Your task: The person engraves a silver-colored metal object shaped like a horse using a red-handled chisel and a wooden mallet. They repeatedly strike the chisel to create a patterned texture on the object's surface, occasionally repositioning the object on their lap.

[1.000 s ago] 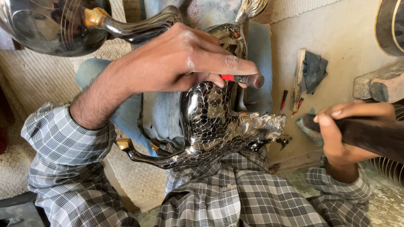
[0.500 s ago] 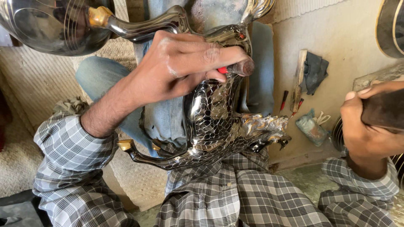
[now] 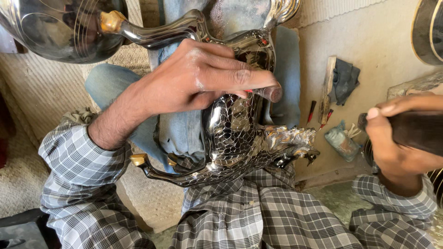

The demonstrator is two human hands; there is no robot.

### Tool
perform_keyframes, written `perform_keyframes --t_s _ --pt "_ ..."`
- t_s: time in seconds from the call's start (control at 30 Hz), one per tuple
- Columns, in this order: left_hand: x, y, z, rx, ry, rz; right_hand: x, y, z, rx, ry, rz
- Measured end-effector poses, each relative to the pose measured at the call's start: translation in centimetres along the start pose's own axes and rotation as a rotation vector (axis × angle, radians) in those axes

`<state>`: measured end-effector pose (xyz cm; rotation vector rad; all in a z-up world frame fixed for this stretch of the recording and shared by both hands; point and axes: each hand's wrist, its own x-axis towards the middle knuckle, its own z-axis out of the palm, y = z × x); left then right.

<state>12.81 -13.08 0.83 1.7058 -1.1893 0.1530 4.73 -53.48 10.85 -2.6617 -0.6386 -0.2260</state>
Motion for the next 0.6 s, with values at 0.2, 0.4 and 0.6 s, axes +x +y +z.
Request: perform_keyframes --t_s 0.2,0.4,0.6 --pt "0.0 1.1 -0.3 -0.038 0.029 -0.102 4.3 -1.2 -1.3 -0.269 -0.167 -0.422" --pt "-0.8 2.4 0.2 -0.029 0.175 -0.171 5.9 -1.7 -2.9 -0.259 -0.347 -0.393" --pt "-0.7 3.0 1.8 -0.149 0.415 -0.143 9.3 -1.8 -3.3 -0.318 -0.490 -0.623"
